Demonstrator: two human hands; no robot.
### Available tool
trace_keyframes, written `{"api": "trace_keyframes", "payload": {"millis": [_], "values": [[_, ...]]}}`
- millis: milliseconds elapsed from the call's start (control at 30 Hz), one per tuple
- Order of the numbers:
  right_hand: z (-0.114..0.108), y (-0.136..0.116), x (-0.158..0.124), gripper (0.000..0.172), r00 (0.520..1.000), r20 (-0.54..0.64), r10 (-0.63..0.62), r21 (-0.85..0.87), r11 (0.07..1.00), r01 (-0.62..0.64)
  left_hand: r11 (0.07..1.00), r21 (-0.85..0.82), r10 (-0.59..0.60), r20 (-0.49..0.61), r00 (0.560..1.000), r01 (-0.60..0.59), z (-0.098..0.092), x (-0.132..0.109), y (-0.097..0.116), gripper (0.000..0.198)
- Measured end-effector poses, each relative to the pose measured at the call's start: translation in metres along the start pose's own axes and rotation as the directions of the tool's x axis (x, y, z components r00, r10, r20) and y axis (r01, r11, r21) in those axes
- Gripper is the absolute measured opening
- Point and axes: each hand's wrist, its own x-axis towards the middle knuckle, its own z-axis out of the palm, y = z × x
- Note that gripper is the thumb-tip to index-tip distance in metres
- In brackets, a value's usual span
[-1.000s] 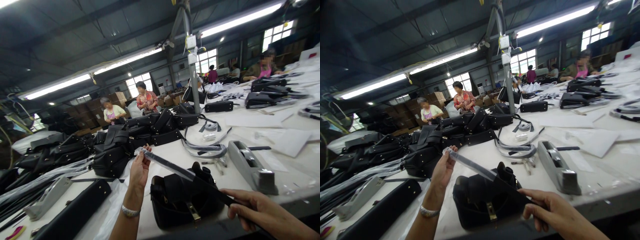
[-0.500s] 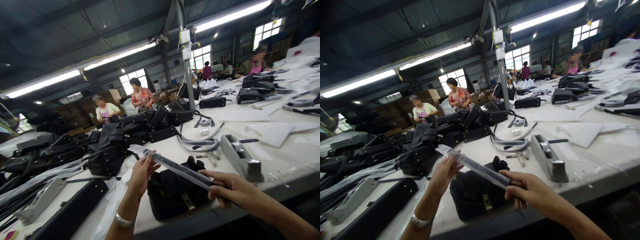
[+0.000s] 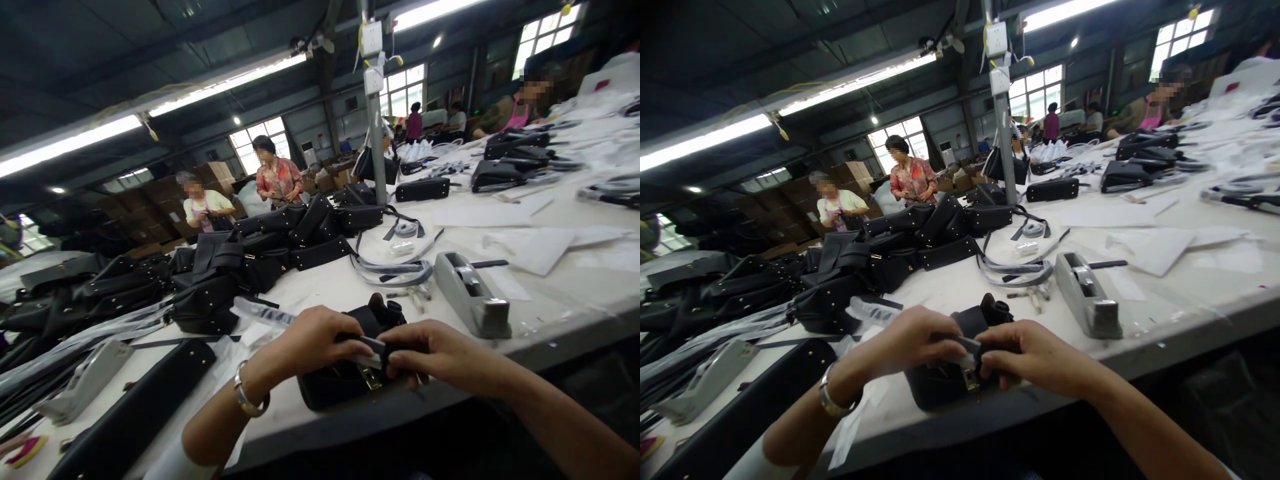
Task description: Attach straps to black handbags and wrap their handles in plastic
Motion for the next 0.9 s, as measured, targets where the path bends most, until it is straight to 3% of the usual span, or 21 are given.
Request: {"api": "trace_keyframes", "payload": {"millis": [133, 267, 667, 733, 800, 867, 900], "values": [[-0.013, 0.025, -0.002, 0.036, 0.998, -0.032, 0.062, 0.064, 0.996, -0.060, 0.945, -0.266, -0.173, 0.093, 0.980, 0.192, -0.007, -0.017, -0.028, 0.032], [-0.022, 0.042, -0.001, 0.040, 0.995, -0.050, 0.090, 0.122, 0.989, -0.084, 0.851, -0.392, -0.306, 0.170, 0.937, 0.349, -0.004, -0.032, -0.047, 0.039], [-0.018, 0.046, 0.000, 0.051, 0.986, -0.088, 0.144, 0.228, 0.966, -0.121, 0.776, -0.483, -0.333, 0.234, 0.913, 0.406, 0.005, -0.048, -0.063, 0.029], [-0.017, 0.049, -0.001, 0.053, 0.983, -0.114, 0.145, 0.233, 0.966, -0.115, 0.832, -0.429, -0.308, 0.172, 0.936, 0.352, 0.007, -0.048, -0.061, 0.023], [-0.017, 0.050, -0.003, 0.054, 0.975, -0.166, 0.147, 0.255, 0.962, -0.102, 0.931, -0.293, -0.226, 0.012, 0.974, 0.219, 0.011, -0.049, -0.058, 0.015], [-0.015, 0.052, -0.007, 0.050, 0.964, -0.217, 0.156, 0.290, 0.953, -0.089, 0.999, -0.036, -0.035, -0.197, 0.980, 0.028, 0.017, -0.052, -0.054, 0.015], [-0.014, 0.052, -0.010, 0.048, 0.959, -0.233, 0.163, 0.310, 0.947, -0.086, 0.991, 0.119, 0.092, -0.276, 0.957, -0.061, 0.020, -0.055, -0.053, 0.020]]}}
